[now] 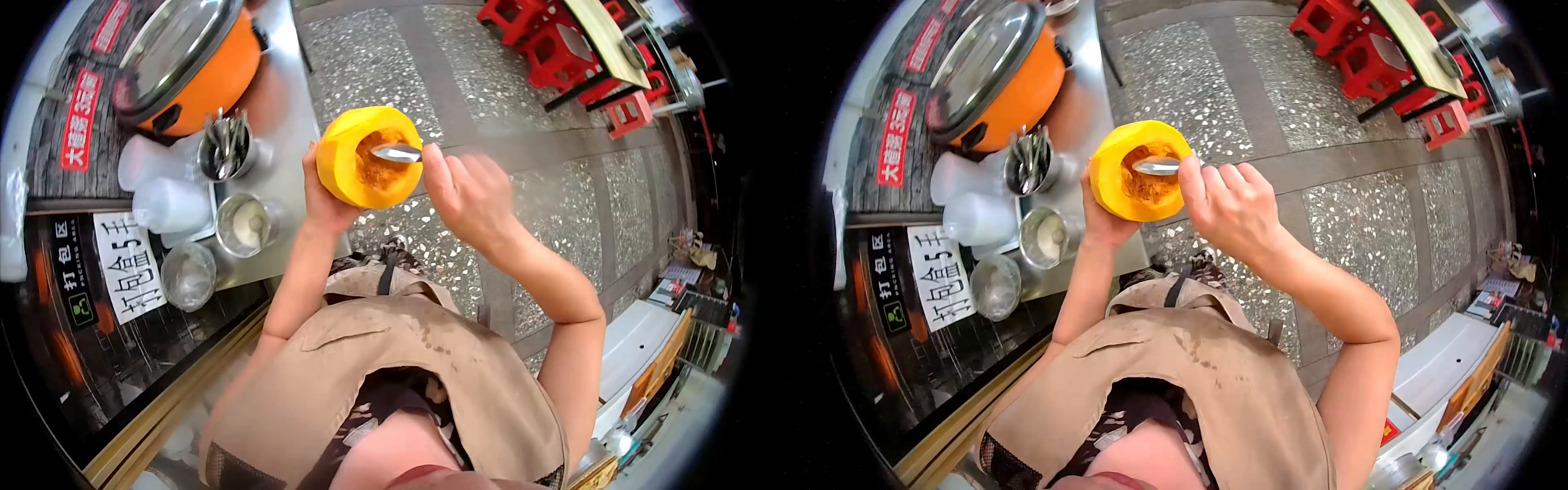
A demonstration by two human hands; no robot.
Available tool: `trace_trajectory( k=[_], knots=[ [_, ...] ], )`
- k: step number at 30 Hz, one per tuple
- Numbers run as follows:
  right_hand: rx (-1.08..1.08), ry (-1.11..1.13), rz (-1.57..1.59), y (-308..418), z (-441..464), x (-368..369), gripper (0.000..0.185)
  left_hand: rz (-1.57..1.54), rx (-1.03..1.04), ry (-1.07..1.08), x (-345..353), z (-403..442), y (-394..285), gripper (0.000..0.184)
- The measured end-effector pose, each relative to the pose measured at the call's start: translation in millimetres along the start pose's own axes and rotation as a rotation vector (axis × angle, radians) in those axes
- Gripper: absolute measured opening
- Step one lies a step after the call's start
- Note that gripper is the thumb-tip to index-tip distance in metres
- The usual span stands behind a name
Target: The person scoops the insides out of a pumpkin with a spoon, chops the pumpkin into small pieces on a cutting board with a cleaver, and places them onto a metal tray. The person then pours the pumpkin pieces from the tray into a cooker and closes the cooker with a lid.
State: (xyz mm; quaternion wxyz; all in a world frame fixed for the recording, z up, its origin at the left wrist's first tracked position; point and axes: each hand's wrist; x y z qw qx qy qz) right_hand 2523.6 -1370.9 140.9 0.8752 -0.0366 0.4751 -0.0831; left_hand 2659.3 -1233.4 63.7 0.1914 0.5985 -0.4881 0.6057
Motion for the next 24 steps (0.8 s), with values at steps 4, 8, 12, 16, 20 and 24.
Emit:
trace_trajectory(
  k=[4, 8, 12, 16, 20, 24],
  knots=[
    [0.091, -0.043, -0.158, -50, -24, -12, 0.024, -0.050, -0.045, -0.003, 35, 16, 52, 0.065],
    [0.159, 0.079, -0.238, -77, -42, -12, 0.025, -0.049, -0.122, -0.074, 52, 35, 90, 0.065],
    [0.307, 0.122, -0.195, -97, -57, -10, 0.025, -0.022, -0.091, -0.078, 70, 58, 112, 0.066],
    [0.459, 0.089, -0.142, -124, -54, -2, 0.027, -0.031, -0.124, 0.011, 78, 84, 130, 0.073],
    [0.484, 0.081, -0.077, -156, -42, 1, 0.028, -0.005, -0.203, 0.179, 57, 126, 128, 0.079],
    [0.438, 0.067, -0.074, -184, -18, 20, 0.029, 0.268, -0.183, 0.357, 50, 180, 110, 0.093]
  ],
)
Point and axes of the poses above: each hand's wrist, its own z-axis towards the middle knuckle, its own x-axis out of the palm, y = z × x, and after that the axes turned 5 degrees about x, right-handed
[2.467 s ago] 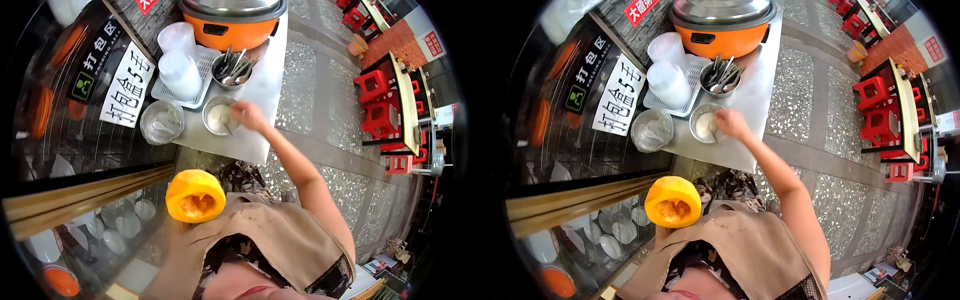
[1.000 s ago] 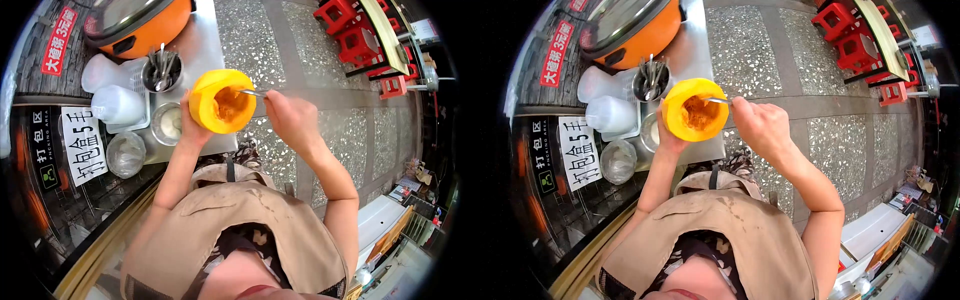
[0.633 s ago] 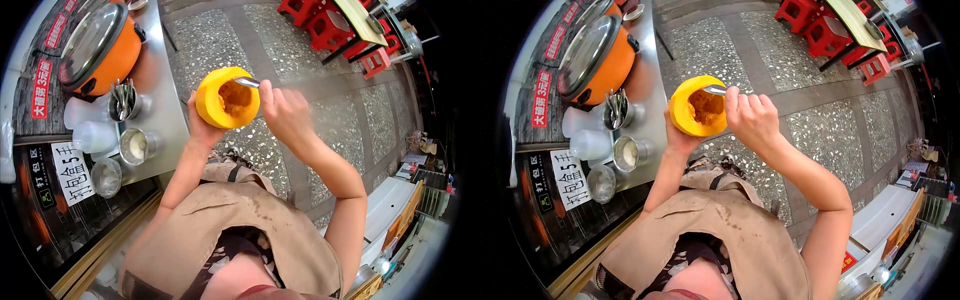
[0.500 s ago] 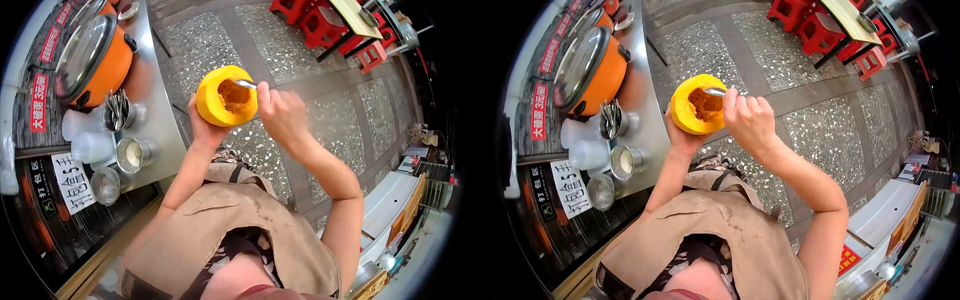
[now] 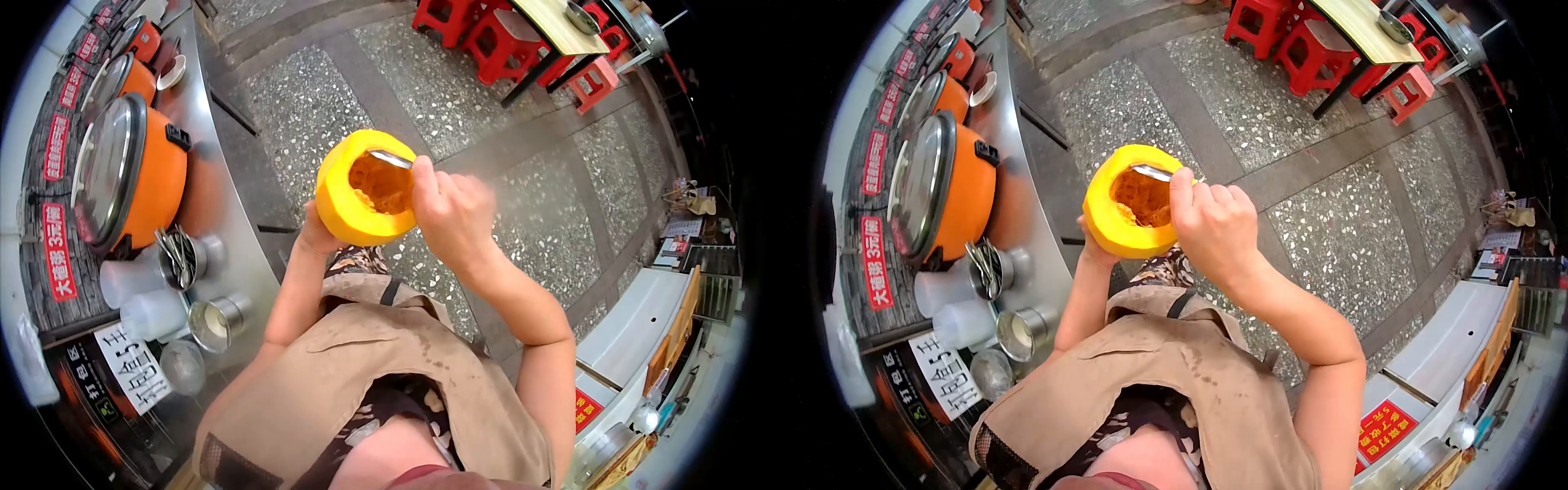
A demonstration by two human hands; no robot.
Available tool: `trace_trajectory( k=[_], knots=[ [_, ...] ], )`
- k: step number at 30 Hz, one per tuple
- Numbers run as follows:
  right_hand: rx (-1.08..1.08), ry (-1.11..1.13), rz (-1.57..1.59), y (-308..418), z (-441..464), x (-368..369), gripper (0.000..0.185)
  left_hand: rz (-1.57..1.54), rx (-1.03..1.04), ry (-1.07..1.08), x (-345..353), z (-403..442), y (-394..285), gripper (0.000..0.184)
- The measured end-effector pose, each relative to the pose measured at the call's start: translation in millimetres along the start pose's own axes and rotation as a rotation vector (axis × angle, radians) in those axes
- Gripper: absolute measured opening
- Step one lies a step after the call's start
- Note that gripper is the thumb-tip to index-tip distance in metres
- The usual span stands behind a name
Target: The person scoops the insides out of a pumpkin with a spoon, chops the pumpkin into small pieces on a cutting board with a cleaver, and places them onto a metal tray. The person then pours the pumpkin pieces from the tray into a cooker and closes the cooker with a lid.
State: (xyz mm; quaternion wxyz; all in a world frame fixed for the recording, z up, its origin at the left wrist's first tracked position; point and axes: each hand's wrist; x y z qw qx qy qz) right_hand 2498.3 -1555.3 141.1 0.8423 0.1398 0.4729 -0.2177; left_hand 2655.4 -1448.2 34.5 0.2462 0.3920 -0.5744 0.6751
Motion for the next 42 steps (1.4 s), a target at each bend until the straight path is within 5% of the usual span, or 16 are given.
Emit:
trace_trajectory(
  k=[2, 9, 18, 23, 35, 37, 42],
  knots=[
    [-0.073, -0.059, -0.036, -10, 27, 16, 0.031, -0.165, 0.058, 0.118, -9, 31, -5, 0.099],
    [-0.100, -0.024, -0.084, -46, 140, 68, 0.034, -0.214, 0.076, 0.016, -39, 131, -51, 0.099],
    [-0.155, 0.095, -0.115, -98, 230, 101, 0.031, 0.008, 0.001, 0.099, -37, 233, -93, 0.100],
    [-0.262, 0.150, -0.025, -137, 261, 123, 0.023, 0.036, -0.027, 0.170, -42, 285, -88, 0.107],
    [-0.528, 0.388, 0.054, -278, 334, 142, 0.011, -0.042, 0.041, -0.033, -33, 424, -31, 0.101],
    [-0.679, 0.416, 0.206, -299, 332, 154, 0.010, 0.116, -0.068, 0.148, -19, 446, -36, 0.101],
    [-0.439, 0.378, 0.223, -347, 345, 152, 0.013, 0.040, -0.093, 0.112, -18, 482, -21, 0.105]
  ],
)
Point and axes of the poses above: each hand's wrist, its own z-axis towards the middle knuckle, its own x-axis out of the palm, y = z × x, and after that the axes turned 5 degrees about x, right-handed
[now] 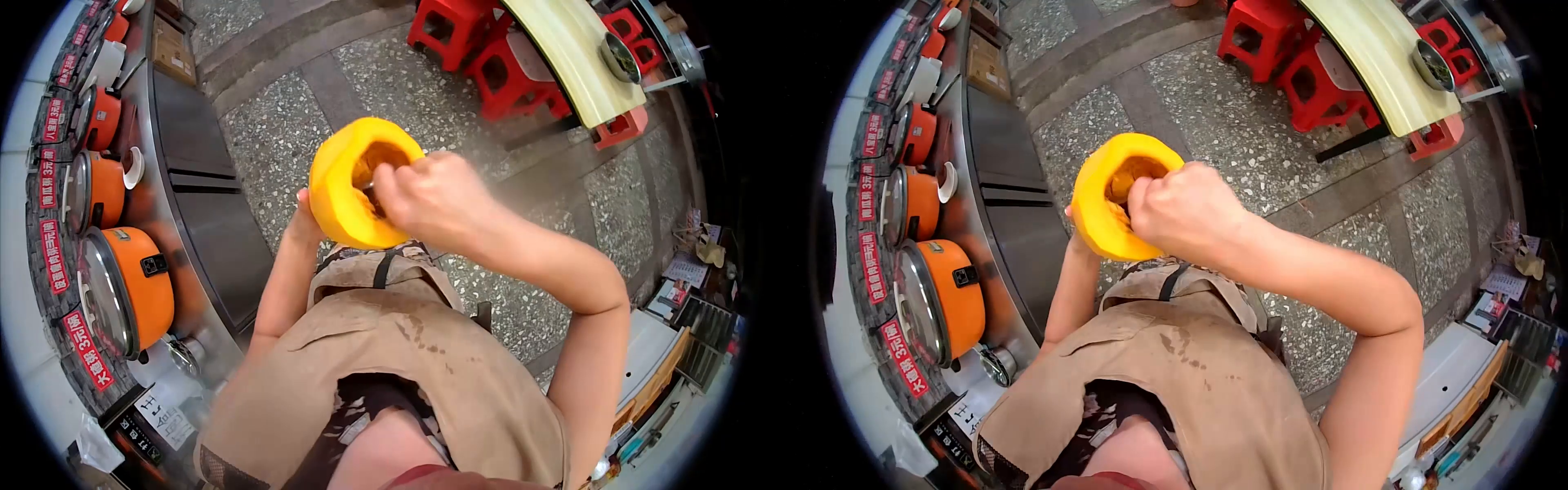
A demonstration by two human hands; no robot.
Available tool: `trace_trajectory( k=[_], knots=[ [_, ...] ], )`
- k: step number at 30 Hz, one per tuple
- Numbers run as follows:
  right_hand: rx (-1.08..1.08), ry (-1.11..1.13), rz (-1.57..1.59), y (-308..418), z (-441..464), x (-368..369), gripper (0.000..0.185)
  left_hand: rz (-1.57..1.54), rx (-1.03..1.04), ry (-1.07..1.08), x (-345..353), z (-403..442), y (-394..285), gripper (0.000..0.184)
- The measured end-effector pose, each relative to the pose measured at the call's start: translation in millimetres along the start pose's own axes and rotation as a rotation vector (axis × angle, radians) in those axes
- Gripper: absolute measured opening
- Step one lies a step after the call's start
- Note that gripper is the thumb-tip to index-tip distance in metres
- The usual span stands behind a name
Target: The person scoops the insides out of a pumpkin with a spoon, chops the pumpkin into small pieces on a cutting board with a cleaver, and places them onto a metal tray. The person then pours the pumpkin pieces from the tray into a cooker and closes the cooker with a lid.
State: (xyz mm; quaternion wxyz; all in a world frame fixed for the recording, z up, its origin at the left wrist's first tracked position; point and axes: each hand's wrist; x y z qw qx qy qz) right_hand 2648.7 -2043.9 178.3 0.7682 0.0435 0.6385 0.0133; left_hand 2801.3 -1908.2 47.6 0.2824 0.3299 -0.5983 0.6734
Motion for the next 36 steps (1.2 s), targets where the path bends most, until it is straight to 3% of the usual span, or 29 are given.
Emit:
trace_trajectory(
  k=[6, 9, 12, 18, 22, 24, 26, 29, 34, 36],
  knots=[
    [0.068, -0.236, -0.248, -38, 12, -4, 0.022, 0.086, 0.050, -0.054, 8, 33, -13, 0.103],
    [0.105, -0.144, -0.319, -43, 30, 10, 0.024, 0.113, 0.008, -0.008, -1, 50, -16, 0.101],
    [0.269, 0.096, -0.006, -57, 56, 13, 0.011, 0.013, 0.047, -0.035, -31, 74, -17, 0.097],
    [0.195, 0.264, 0.158, -99, 111, 11, 0.006, 0.105, 0.006, 0.079, -75, 120, -58, 0.102],
    [0.231, 0.202, -0.014, -116, 153, -4, 0.014, -0.035, -0.012, 0.101, -82, 155, -103, 0.104],
    [0.140, -0.041, -0.448, -120, 176, 2, 0.014, 0.027, 0.006, 0.090, -97, 169, -117, 0.103],
    [0.107, -0.012, -0.539, -126, 194, 15, 0.015, 0.053, 0.005, 0.110, -109, 180, -128, 0.102],
    [0.328, 0.180, -0.351, -127, 219, 22, 0.013, 0.005, 0.050, -0.044, -116, 194, -132, 0.100],
    [0.270, 0.415, -0.074, -148, 239, 22, 0.010, 0.119, 0.073, 0.042, -135, 211, -145, 0.100],
    [0.290, 0.391, 0.025, -160, 249, 10, 0.011, -0.051, -0.022, 0.053, -139, 215, -147, 0.101]
  ],
)
Point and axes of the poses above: each hand's wrist, its own z-axis towards the middle knuckle, its own x-axis out of the palm, y = z × x, and after that the axes turned 5 degrees about x, right-handed
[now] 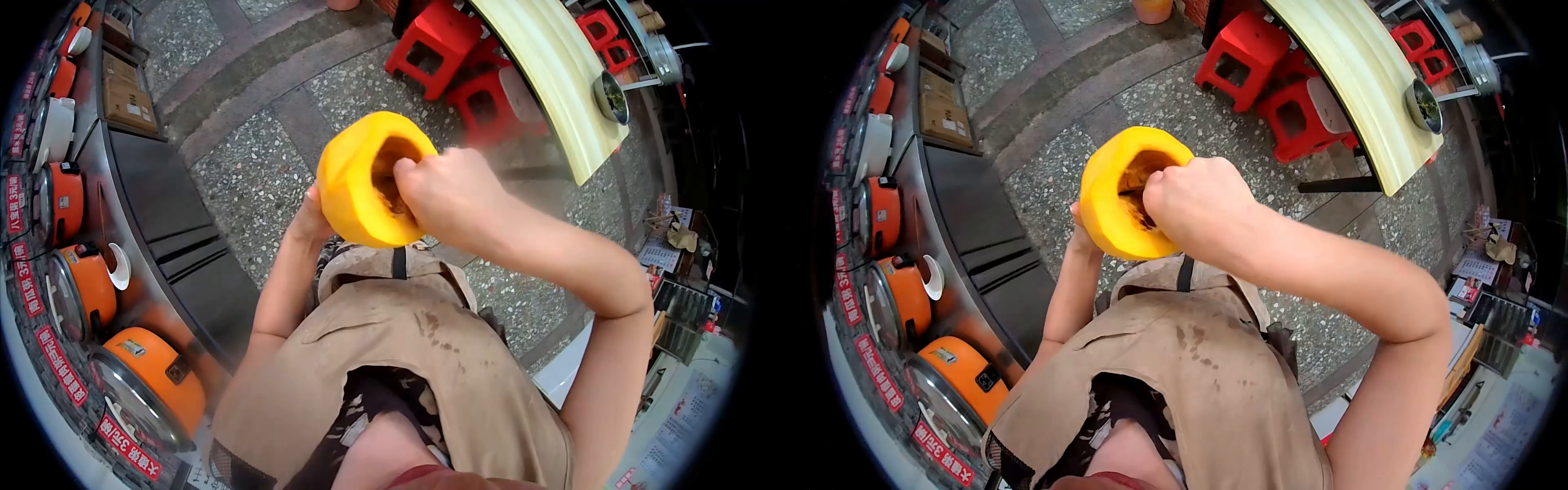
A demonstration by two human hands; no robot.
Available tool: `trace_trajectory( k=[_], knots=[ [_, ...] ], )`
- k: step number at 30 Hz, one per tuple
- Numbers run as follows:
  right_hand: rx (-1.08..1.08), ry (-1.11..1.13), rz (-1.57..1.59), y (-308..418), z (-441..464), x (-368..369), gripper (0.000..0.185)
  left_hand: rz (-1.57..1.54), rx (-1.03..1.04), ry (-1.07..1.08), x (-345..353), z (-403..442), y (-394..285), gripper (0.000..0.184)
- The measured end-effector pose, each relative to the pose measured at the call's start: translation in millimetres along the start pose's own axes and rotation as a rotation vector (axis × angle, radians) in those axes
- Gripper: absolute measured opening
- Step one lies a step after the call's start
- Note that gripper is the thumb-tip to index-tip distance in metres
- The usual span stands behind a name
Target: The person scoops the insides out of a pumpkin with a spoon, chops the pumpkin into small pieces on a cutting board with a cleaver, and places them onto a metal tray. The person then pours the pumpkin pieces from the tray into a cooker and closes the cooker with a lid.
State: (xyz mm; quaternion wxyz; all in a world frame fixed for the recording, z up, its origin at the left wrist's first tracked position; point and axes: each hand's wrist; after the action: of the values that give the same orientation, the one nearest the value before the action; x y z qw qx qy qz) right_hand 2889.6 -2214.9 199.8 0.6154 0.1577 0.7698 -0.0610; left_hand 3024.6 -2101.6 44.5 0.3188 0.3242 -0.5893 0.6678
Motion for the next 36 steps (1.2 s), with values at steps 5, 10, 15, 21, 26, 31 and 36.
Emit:
trace_trajectory(
  k=[5, 10, 15, 21, 26, 31, 36],
  knots=[
    [0.016, -0.363, -0.456, -9, 14, 5, 0.012, 0.039, 0.042, -0.007, 2, 20, -9, 0.100],
    [-0.079, -0.220, -0.248, -31, 35, 12, 0.005, 0.025, 0.088, -0.139, -5, 34, 3, 0.100],
    [-0.231, -0.033, -0.103, -52, 27, 0, 0.006, 0.040, 0.100, -0.085, -9, 45, 20, 0.102],
    [-0.074, -0.346, -0.477, -64, 14, -9, 0.006, 0.084, 0.059, -0.064, 10, 62, 11, 0.104],
    [0.002, -0.055, -0.209, -68, 14, 12, 0.007, 0.099, 0.043, -0.201, 21, 65, 26, 0.104],
    [-0.013, -0.045, 0.018, -83, 7, 10, 0.010, 0.055, 0.050, -0.108, 16, 64, 37, 0.108],
    [-0.312, -0.400, -0.133, -94, 5, 37, 0.012, -0.220, 0.044, -0.141, 32, 59, 39, 0.087]
  ],
)
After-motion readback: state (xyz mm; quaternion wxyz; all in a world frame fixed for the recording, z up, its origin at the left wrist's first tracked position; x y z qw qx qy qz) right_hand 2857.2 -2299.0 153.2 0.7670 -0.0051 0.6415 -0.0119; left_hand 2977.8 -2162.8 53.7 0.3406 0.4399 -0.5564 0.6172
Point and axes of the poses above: each hand's wrist, its own z-axis towards the middle knuckle, its own x-axis out of the palm, y = z × x, and after that the axes turned 5 degrees about x, right-handed
